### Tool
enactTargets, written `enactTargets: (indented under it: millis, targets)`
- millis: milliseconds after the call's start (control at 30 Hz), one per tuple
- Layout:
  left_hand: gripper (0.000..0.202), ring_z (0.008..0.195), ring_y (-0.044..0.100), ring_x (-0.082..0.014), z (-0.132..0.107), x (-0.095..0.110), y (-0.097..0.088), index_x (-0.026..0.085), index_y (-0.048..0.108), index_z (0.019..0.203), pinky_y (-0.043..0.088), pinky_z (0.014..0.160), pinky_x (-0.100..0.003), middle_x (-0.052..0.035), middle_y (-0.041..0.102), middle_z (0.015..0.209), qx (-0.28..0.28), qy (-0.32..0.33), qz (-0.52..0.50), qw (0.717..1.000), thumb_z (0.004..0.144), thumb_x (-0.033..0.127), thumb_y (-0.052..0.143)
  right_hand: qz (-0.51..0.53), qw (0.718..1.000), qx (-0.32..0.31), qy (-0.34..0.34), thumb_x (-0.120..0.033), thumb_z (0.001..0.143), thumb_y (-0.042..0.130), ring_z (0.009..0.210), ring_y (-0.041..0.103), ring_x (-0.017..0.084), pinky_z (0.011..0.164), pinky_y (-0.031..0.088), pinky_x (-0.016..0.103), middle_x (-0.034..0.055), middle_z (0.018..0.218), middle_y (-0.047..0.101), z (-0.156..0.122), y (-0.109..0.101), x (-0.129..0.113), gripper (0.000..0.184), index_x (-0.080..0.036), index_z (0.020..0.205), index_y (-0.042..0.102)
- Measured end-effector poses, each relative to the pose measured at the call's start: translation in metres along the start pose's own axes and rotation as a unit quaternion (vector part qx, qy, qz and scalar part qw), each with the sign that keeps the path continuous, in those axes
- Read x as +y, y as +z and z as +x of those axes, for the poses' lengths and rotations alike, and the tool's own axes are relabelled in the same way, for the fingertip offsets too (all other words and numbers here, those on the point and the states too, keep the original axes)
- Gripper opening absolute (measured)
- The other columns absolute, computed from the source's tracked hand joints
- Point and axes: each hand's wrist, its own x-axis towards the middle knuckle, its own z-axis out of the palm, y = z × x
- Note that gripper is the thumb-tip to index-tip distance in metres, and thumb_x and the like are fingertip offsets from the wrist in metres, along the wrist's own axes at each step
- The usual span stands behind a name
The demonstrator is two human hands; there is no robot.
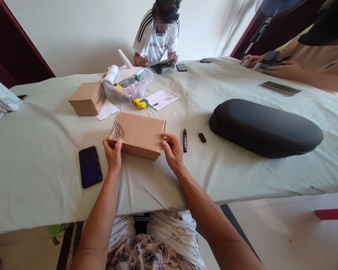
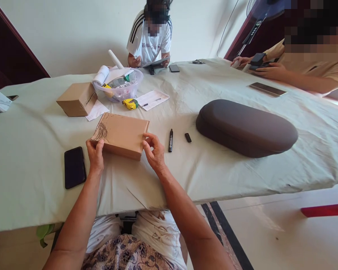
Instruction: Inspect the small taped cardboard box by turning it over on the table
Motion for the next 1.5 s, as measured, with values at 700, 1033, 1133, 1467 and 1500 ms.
enactTargets:
  millis: [700,1033,1133,1467,1500]
  targets:
    - [0.076,0.15,0.039,-0.0254,-0.02,0.003,0.011,0.023,0.035,0.155,0.029,0.124,-0.042,-0.0153,0.041,0.161,-0.11,0.086,0.029,0.99,0.095,0.069,0.04,-0.049,0.997,0.062,0.006,-0.061,0.093,0.045,0.091,0.06,0.024,0.085,0.051,0.04,0.0072,0.099,0.066,-0.003,0.002,0.007,0.049,-0.021,0.112,0.067]
    - [0.069,0.15,0.04,-0.0247,-0.012,0.006,0.013,0.025,0.053,0.146,0.025,0.127,-0.04,-0.0094,0.049,0.158,-0.199,0.044,-0.025,0.979,0.094,0.07,0.042,-0.102,0.991,0.073,-0.05,-0.057,0.095,0.042,0.096,0.06,0.027,0.091,0.05,0.045,0.0078,0.1,0.064,-0.009,0.009,0.005,0.046,-0.024,0.113,0.067]
    - [0.07,0.15,0.04,-0.025,-0.008,0.011,0.013,0.025,0.055,0.144,0.024,0.127,-0.04,-0.0089,0.051,0.156,-0.2,0.031,-0.023,0.979,0.093,0.072,0.044,-0.117,0.989,0.073,-0.055,-0.056,0.096,0.042,0.096,0.06,0.026,0.09,0.051,0.045,0.0077,0.099,0.065,-0.007,0.009,0.003,0.045,-0.024,0.11,0.069]
    - [0.094,0.159,0.017,-0.0274,-0.059,0.033,0.002,0.032,0.026,0.159,0.016,0.129,-0.045,-0.0076,0.021,0.171,-0.201,0.048,-0.002,0.979,0.083,0.068,0.066,-0.104,0.991,0.064,-0.046,-0.058,0.098,0.041,0.096,0.061,0.025,0.09,0.052,0.044,0.0076,0.098,0.068,-0.006,0.015,0.0,0.046,-0.024,0.108,0.07]
    - [0.093,0.159,0.018,-0.0277,-0.064,0.032,0.0,0.031,0.027,0.158,0.017,0.129,-0.045,-0.0084,0.022,0.17,-0.197,0.062,0.003,0.979,0.082,0.068,0.067,-0.104,0.992,0.065,-0.044,-0.058,0.098,0.042,0.096,0.061,0.025,0.091,0.052,0.044,0.0077,0.099,0.068,-0.008,0.016,-0.001,0.046,-0.024,0.109,0.07]
